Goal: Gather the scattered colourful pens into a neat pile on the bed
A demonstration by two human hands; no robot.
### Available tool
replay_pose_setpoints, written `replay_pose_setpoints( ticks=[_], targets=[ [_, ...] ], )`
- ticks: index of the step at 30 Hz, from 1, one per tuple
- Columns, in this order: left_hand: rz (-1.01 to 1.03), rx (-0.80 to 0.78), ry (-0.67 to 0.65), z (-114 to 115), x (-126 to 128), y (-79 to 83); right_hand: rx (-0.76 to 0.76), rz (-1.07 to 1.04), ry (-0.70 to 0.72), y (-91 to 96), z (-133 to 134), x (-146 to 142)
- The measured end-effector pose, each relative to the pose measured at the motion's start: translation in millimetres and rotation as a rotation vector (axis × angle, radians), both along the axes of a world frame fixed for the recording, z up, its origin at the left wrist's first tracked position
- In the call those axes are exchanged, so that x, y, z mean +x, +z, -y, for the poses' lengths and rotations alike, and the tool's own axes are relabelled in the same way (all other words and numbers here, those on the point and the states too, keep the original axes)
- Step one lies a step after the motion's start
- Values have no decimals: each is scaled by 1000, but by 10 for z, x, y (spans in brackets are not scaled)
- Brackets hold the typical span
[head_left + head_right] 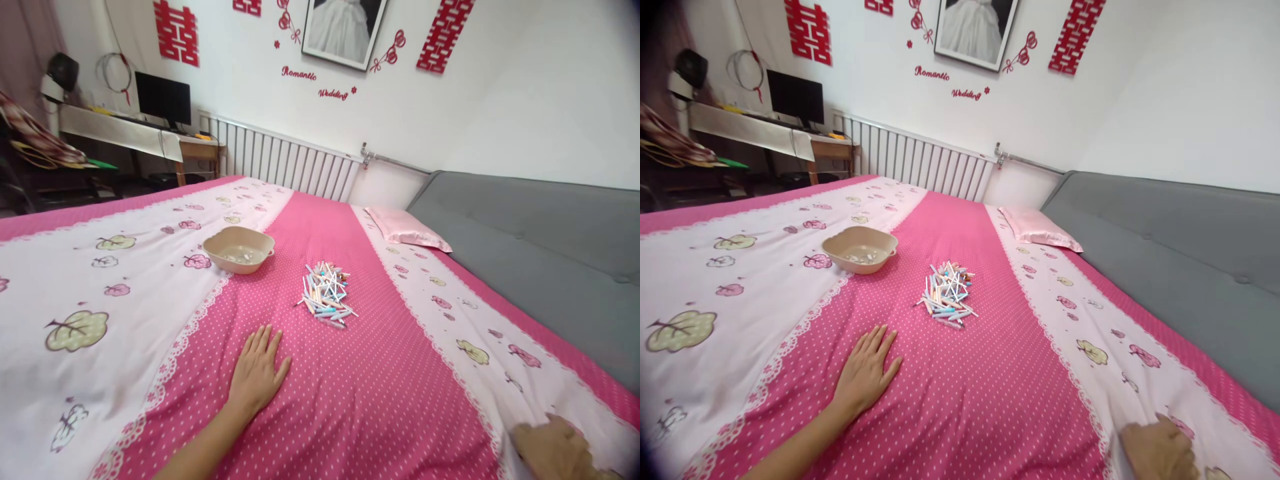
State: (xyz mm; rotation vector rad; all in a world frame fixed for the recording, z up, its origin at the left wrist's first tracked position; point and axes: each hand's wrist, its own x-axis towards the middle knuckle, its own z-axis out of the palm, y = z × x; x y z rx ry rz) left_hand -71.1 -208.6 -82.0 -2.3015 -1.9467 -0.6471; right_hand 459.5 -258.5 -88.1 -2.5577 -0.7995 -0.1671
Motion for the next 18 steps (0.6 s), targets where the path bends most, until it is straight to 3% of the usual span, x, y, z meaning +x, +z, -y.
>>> replay_pose_setpoints(
  ticks=[1, 3, 6, 9, 13, 18],
  targets=[
    [-3, -13, 0, -19, 0, 12, 13, 19, -41, 100, -132, -120],
    [9, -42, 6, -82, 12, 48, 15, -8, 82, 314, -454, -415],
    [101, -85, 54, -255, 55, 120, 142, -71, 302, 589, -1002, -921],
    [238, -97, 102, -532, 120, 208, 251, -215, 483, 723, -1528, -1374],
    [425, -83, 106, -1093, 250, 373, 325, -328, 611, 748, -2143, -1837],
    [562, -91, 130, -2025, 518, 515, 409, -439, 775, 730, -2809, -2262]
  ],
)
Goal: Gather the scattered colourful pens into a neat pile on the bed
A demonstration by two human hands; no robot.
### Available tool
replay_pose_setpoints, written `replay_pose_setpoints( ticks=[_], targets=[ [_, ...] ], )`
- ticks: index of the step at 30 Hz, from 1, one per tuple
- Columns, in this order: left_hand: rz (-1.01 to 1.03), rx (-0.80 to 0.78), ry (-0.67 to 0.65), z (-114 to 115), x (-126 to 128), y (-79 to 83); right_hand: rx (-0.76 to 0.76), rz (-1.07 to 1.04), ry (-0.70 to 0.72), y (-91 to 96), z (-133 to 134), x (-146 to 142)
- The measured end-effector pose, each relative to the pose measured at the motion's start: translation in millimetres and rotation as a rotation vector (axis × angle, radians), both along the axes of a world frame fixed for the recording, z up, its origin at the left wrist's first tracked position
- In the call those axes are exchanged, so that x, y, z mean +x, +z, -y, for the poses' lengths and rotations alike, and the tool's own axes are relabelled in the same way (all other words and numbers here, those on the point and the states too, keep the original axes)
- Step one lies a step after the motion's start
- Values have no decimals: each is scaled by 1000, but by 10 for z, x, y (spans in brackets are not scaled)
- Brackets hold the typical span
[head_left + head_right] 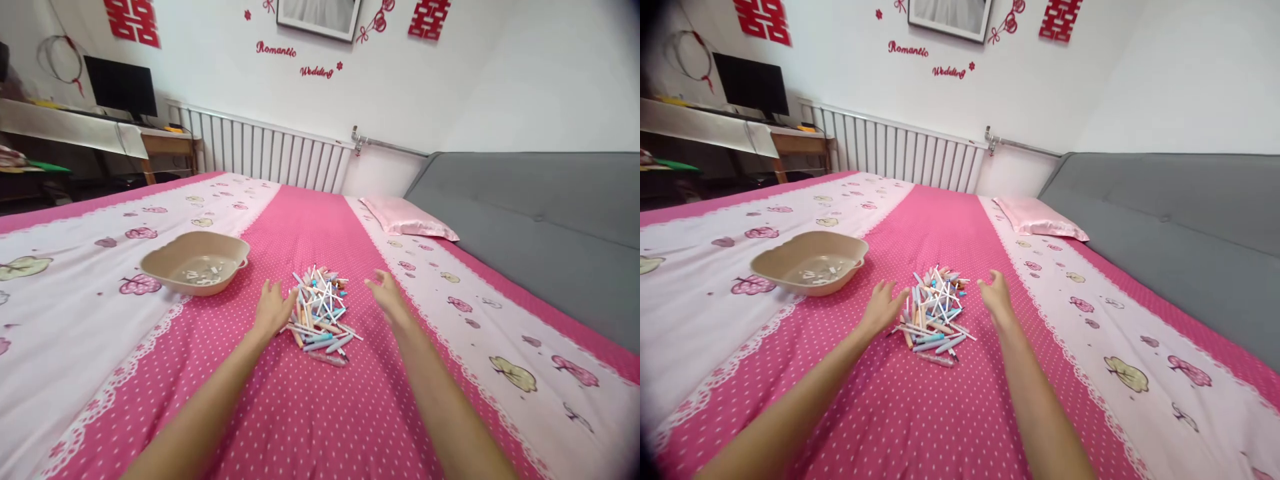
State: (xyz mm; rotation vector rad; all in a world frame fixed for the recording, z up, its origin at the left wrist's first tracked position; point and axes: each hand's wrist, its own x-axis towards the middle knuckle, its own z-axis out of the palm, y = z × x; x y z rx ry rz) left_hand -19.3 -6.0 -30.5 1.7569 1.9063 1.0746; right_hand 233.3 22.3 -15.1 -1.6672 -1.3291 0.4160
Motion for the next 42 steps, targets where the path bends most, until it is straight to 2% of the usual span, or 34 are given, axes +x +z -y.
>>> replay_pose_setpoints(
  ticks=[2, 4, 8, 10, 15, 18, 21, 26, 31, 36, 42],
  targets=[
    [45, 3, 10, -311, 110, -36, 52, -23, 70, -67, -201, -109],
    [101, 19, 6, -511, 187, -127, 95, -34, 117, -190, -343, -180],
    [206, 59, -61, -604, 203, -331, 113, -49, 126, -485, -482, -258],
    [250, 83, -86, -585, 170, -369, 104, -56, 136, -553, -515, -292],
    [289, 78, -143, -547, 151, -334, 82, -20, 285, -439, -511, -375],
    [237, 72, -172, -515, 175, -322, -9, 81, 311, -368, -450, -413],
    [217, 76, -171, -492, 173, -324, -69, 168, 297, -378, -419, -445],
    [251, 79, -182, -485, 160, -339, -42, 234, 301, -462, -435, -500],
    [256, 59, -227, -465, 209, -346, -34, 219, 314, -464, -413, -560],
    [169, 65, -252, -419, 235, -304, -18, 204, 339, -401, -386, -558],
    [116, 63, -294, -392, 244, -281, -28, 47, 324, -400, -408, -501]
  ],
)
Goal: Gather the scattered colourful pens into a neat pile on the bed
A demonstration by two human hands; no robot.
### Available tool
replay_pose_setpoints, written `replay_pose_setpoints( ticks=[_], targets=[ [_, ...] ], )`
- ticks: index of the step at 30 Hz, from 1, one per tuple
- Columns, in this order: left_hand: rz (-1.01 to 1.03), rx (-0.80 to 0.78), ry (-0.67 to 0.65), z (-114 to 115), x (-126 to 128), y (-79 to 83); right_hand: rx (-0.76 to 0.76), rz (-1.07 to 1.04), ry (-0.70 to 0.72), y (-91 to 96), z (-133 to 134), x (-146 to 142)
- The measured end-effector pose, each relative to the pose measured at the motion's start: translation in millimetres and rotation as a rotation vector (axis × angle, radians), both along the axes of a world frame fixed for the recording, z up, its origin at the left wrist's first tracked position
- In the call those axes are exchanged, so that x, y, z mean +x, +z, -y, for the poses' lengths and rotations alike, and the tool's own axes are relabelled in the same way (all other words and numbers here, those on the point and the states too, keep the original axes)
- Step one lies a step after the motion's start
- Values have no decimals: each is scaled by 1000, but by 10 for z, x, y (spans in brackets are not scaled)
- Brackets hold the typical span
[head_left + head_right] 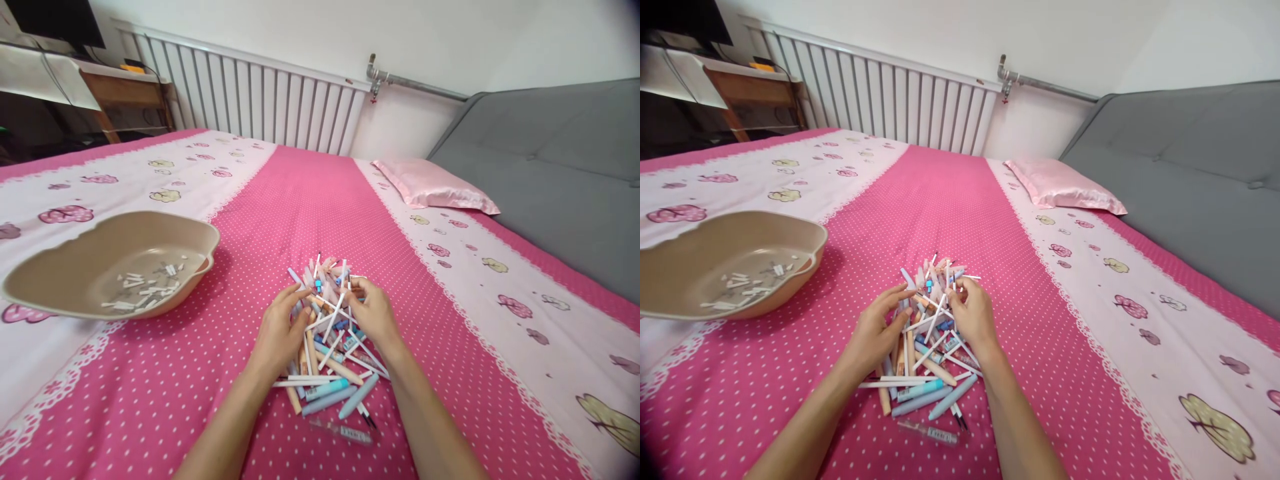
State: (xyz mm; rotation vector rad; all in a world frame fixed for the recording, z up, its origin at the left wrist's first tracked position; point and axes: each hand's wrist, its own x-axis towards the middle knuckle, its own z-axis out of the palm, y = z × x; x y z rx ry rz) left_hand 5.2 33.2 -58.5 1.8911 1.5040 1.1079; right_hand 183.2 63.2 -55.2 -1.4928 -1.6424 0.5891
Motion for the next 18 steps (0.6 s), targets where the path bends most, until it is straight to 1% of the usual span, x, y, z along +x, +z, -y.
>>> replay_pose_setpoints(
  ticks=[6, 11, 14, 16, 18],
  targets=[
    [23, 11, -10, -14, -17, -1, -18, -181, 37, 0, -7, -17],
    [46, 13, 4, -38, -62, -11, -13, -259, 8, 65, 6, 23],
    [38, 8, 11, -41, -75, -14, -77, -227, 4, 64, 4, 92],
    [31, 5, 9, -36, -76, -12, -113, -153, 1, 55, -2, 129],
    [27, -2, 12, -27, -77, -8, -103, -65, -13, 53, -6, 143]
  ],
)
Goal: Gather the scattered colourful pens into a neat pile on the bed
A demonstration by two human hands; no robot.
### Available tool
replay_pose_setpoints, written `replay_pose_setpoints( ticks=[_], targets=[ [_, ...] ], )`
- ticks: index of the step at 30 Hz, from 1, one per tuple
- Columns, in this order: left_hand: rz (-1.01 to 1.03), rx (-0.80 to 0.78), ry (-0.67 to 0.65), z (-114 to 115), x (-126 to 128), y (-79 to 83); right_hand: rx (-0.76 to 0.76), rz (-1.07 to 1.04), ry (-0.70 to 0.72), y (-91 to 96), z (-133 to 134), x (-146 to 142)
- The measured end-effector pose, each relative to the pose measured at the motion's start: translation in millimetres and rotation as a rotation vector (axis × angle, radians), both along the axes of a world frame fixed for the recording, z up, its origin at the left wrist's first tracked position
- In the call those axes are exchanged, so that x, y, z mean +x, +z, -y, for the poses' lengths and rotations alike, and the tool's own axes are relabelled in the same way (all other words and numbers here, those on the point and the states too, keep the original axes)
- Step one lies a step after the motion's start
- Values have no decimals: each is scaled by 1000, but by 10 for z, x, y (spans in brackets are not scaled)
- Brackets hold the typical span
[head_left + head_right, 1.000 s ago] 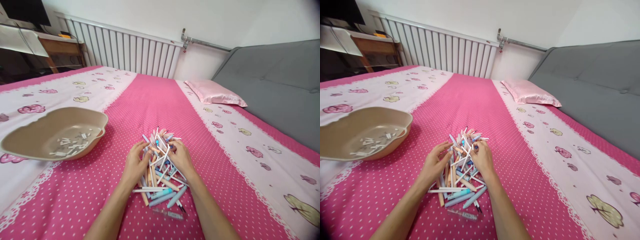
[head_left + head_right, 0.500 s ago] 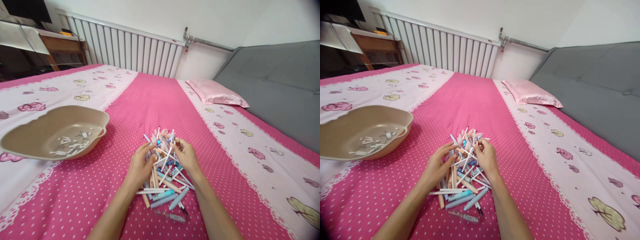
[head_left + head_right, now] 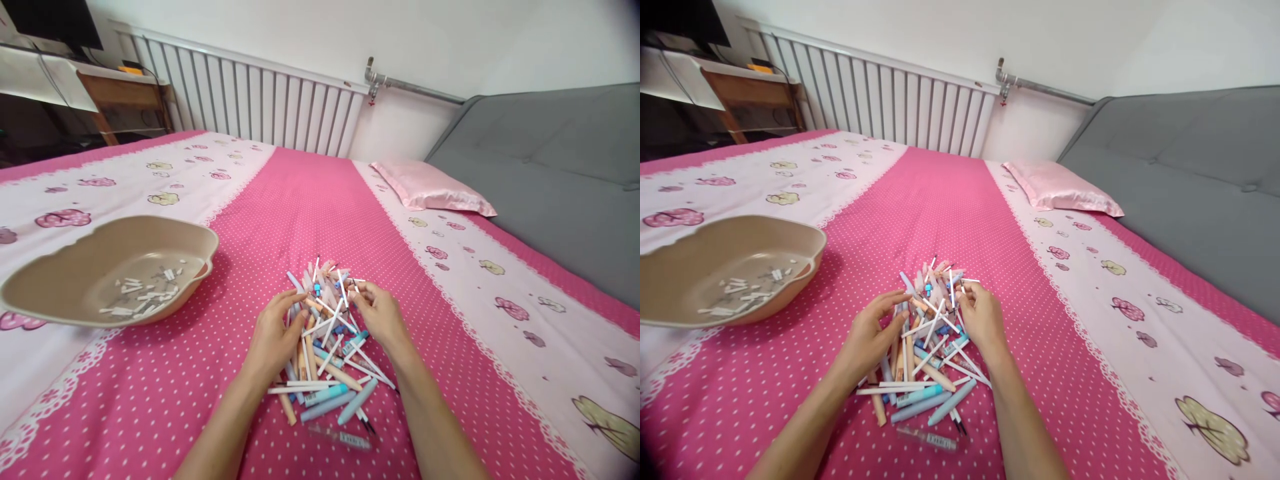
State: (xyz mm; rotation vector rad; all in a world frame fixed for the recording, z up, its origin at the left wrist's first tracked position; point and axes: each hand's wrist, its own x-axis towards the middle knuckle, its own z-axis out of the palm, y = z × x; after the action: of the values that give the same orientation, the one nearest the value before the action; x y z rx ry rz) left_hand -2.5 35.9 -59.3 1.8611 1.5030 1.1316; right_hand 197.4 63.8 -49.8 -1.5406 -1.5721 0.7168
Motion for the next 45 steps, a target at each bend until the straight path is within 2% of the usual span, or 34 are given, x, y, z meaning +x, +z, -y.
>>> replay_pose_setpoints(
  ticks=[4, 8, 12, 16, 20, 24, 27, 32, 40, 45],
  targets=[
    [-6, -1, 15, 11, -1, 4, 95, 124, 13, 7, 4, -66],
    [6, 10, 12, 10, 4, 5, 188, 234, 141, -49, 23, -206],
    [13, 17, 19, 17, 16, 26, 159, 294, 213, -118, 40, -296],
    [-10, -17, 23, 21, 25, 51, 158, 268, 172, -117, 32, -296],
    [-25, -36, 20, 15, 17, 46, 175, 163, 133, -78, 12, -255],
    [-19, -16, 14, 7, 8, 25, 88, -147, 88, -23, -5, -180],
    [-9, -11, 11, 3, 6, 24, 120, -348, -17, 46, -8, -118],
    [-5, -15, 5, 8, 0, 41, 119, -463, -103, 120, 3, -65],
    [-75, 1, 50, 11, -5, 29, 39, -368, -116, 28, -12, -22],
    [-250, 111, -91, -4, 34, -16, -29, -126, -27, -5, -2, -16]
  ],
)
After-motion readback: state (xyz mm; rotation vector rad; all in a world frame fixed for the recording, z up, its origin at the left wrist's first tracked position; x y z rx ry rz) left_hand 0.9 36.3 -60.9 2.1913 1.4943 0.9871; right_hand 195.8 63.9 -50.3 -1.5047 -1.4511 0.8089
